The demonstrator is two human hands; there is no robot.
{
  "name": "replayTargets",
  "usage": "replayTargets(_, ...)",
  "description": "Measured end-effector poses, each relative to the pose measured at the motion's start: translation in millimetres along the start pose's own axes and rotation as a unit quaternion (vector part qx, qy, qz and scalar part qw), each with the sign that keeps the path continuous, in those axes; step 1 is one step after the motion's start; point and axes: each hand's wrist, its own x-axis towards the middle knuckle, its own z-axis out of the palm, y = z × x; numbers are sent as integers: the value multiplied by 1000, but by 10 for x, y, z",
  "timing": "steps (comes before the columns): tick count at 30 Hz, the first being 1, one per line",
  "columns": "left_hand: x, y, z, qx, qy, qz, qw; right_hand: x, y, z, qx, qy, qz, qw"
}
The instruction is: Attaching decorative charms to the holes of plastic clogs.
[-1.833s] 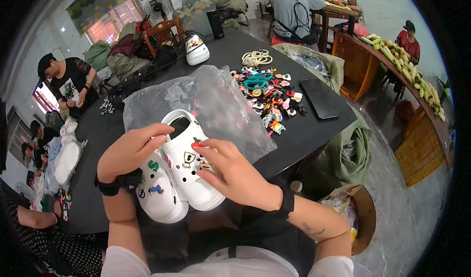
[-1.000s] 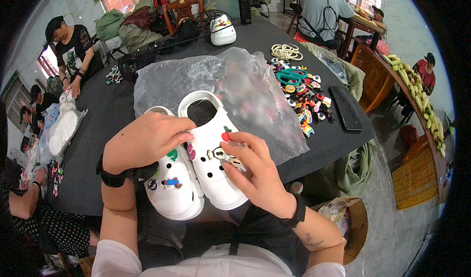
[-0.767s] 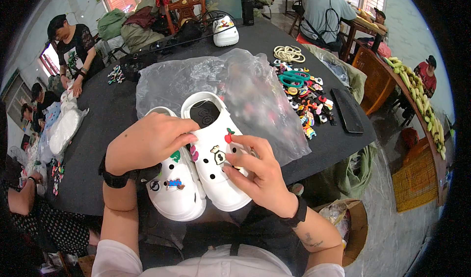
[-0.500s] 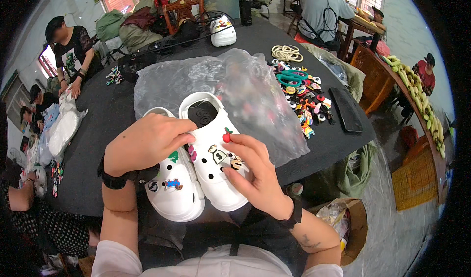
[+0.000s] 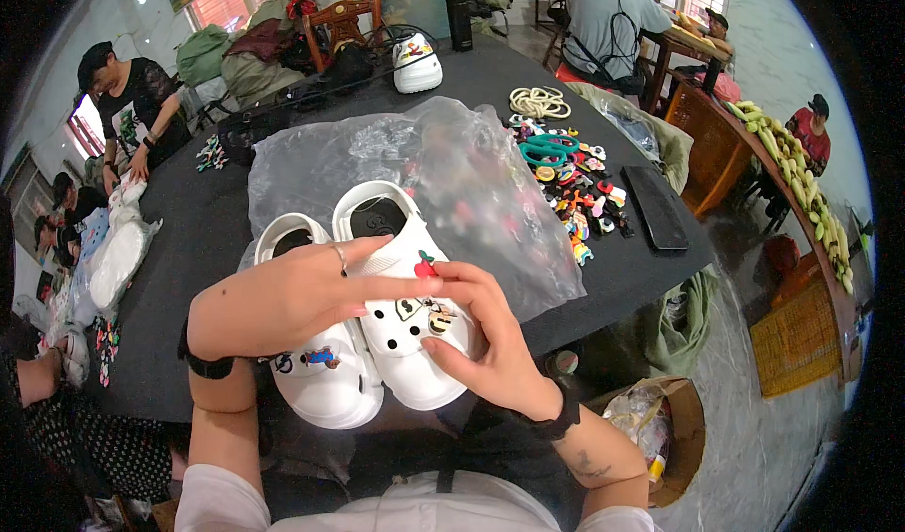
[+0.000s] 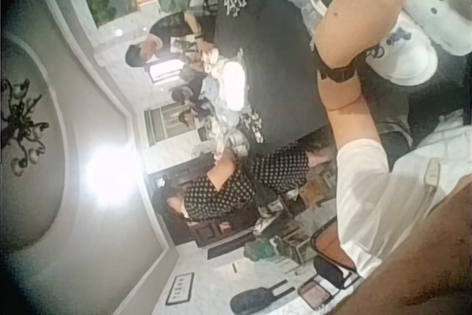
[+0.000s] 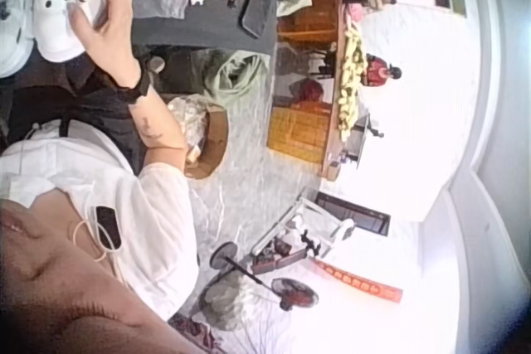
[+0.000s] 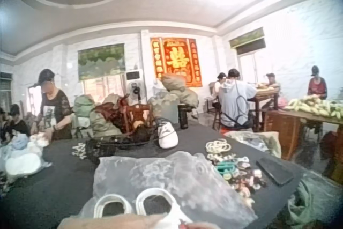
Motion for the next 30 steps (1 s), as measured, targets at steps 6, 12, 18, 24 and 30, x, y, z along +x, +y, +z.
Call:
replayTargets(6, -14, -18, 80, 84, -17, 54, 995, -12, -62, -148, 13, -63, 22, 998)
replayTargets(12, -26, 35, 157, 67, 31, 34, 997, 17, -128, -191, -43, -80, 32, 995)
replayTargets(18, -14, -3, 126, 76, 25, 64, 995, 52, -156, -201, -77, -98, 34, 992)
replayTargets(24, -6, 17, 60, 98, -34, 62, 993, 76, -178, -196, -141, -111, -19, 984)
replayTargets(30, -5, 63, 30, 8, 25, -14, 1000, 116, -218, -234, -204, -106, -37, 973)
